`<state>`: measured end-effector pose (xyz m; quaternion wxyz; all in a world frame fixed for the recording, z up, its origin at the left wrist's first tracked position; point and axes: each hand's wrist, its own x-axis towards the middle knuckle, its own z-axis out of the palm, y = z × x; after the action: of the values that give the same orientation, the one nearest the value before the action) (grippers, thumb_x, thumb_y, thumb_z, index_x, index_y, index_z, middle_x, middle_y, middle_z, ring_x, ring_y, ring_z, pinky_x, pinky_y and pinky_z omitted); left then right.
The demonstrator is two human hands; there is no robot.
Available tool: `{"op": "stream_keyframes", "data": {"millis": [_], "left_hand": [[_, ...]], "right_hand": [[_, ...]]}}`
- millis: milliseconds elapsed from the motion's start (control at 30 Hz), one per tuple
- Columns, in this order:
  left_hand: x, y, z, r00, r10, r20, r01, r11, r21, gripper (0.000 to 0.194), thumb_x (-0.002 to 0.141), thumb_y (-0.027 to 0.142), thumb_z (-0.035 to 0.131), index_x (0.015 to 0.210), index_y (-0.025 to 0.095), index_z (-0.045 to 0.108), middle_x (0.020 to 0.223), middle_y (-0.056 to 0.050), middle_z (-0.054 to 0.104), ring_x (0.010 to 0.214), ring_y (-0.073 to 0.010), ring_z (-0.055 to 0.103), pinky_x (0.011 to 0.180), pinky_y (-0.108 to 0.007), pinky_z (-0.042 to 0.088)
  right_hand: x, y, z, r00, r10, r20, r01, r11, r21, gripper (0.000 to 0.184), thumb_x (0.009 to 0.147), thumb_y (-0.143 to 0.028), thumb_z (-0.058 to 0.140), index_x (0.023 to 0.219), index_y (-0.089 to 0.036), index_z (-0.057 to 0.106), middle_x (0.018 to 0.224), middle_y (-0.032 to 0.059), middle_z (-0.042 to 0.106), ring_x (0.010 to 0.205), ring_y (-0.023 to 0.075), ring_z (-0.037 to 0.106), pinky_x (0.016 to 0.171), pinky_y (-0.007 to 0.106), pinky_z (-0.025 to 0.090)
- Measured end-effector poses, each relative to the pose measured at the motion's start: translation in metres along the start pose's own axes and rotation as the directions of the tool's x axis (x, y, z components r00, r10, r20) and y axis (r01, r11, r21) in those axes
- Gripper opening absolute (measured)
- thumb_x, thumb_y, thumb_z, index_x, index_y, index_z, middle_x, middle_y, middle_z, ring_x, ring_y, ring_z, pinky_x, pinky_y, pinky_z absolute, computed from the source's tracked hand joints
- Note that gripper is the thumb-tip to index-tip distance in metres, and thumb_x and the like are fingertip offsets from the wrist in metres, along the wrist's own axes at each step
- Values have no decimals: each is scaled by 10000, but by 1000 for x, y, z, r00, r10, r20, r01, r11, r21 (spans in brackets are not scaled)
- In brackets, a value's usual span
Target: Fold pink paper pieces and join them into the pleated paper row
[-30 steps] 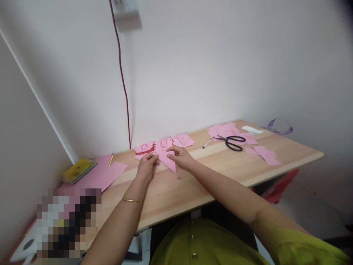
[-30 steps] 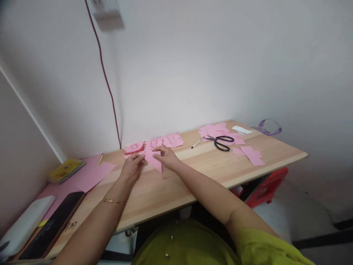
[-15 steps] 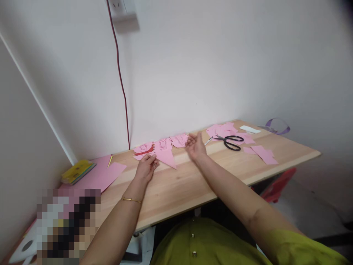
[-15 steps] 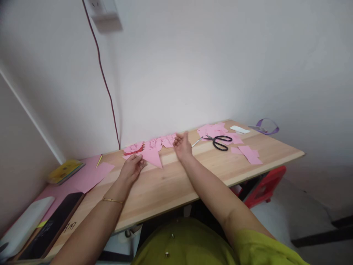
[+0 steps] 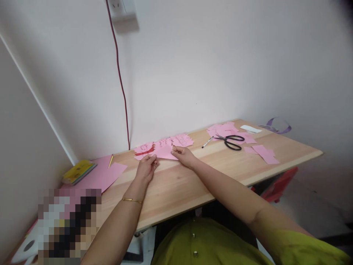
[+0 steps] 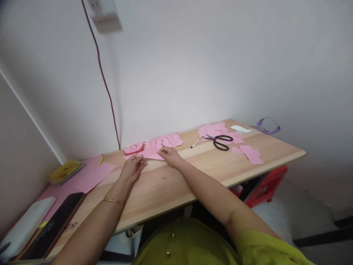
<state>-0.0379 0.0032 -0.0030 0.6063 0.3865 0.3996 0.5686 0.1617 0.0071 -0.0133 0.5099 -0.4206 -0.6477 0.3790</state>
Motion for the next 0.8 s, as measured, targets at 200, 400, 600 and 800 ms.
{"op": "stream_keyframes", "data": {"millis": [200,400,600,800], "left_hand": [[-2,0,-7,994,18,105,-58,915,399,292,582,327,828,637,154,600,586,24,557,549,-79,477,560,-209,389],[-2,0,-5,988,44,145,-80,965,251,364,573,347,838,860,164,709,803,-30,667,716,-132,590,697,-258,441],[0,-3,-2,990,86,112,-111,965,236,296,568,351,828,687,156,641,659,5,602,621,-117,535,622,-247,421],[3,-1,-5,985,170,-11,-161,951,264,329,553,392,821,670,160,619,613,34,564,580,-97,468,571,-219,373]], "right_hand": [[3,2,-6,990,-98,-96,90,992,-92,239,832,-408,527,760,-182,548,704,-18,507,691,130,448,698,265,368],[-1,0,-9,976,-187,112,201,971,-127,220,850,-369,543,793,-168,614,777,15,601,755,144,515,744,276,404],[-5,-1,-3,967,-139,213,157,985,-69,217,795,-381,636,851,-173,666,822,30,658,767,162,568,734,286,433],[-5,-3,-2,987,-30,157,39,998,-51,210,757,-361,656,826,-165,684,838,42,674,776,170,585,715,284,443]]}}
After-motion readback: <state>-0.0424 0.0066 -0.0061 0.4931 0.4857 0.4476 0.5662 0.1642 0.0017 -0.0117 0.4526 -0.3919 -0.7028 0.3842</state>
